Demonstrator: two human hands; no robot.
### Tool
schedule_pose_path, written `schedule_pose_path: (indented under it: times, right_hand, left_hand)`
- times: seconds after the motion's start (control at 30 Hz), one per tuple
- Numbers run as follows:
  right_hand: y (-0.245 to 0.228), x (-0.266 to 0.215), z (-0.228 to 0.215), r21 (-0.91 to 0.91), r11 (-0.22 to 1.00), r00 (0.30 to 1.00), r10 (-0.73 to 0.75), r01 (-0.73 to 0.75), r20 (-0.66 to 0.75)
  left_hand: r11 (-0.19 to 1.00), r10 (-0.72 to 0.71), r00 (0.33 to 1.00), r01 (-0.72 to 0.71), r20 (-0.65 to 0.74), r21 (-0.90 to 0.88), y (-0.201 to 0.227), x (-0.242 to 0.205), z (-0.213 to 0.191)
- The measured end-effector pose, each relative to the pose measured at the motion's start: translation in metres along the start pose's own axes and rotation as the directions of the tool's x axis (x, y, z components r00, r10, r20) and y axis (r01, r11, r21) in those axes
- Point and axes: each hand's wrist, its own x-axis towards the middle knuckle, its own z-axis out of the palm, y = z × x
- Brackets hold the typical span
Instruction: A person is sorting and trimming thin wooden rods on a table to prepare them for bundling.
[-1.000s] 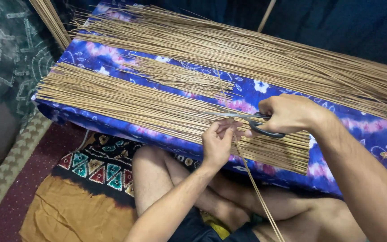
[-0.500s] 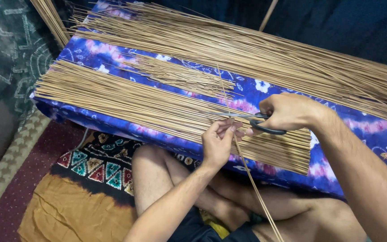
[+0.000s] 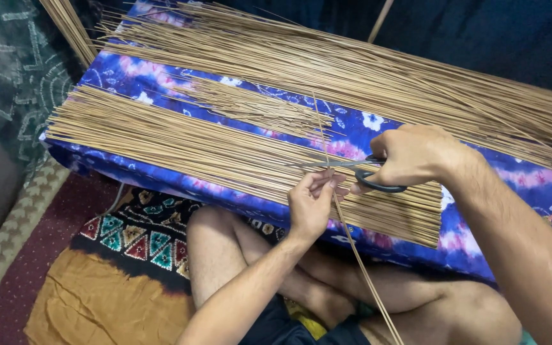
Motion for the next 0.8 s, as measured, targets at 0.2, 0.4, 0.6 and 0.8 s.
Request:
schedule_pose_path:
  times: [0.2,0.4,0.6,0.8]
  right_hand:
    - [-0.007,-0.007,-0.013,-0.047,0.999,1.000,-0.002,0.003,0.017]
    - [0.002,0.008,-0.008,-0.047,0.999,0.998,-0.019,0.022,0.057]
    - [-0.005,-0.004,-0.019,-0.046,0.997,0.997,-0.053,0.055,0.048]
    - [0.003,0.016,-0.017,0.001,0.993,0.993,-0.115,0.115,-0.023]
  left_hand:
    - [1.000,0.027,1.000,-0.027,-0.002,0.014,0.006,0.000,0.002]
    - [0.999,0.046,0.999,-0.046,-0.001,0.026,0.002,0.001,0.002]
    - [0.998,0.052,0.999,-0.051,-0.005,0.027,0.003,0.001,0.004]
    - [0.999,-0.032,0.999,0.031,-0.011,-0.044,0.015,-0.001,0.026]
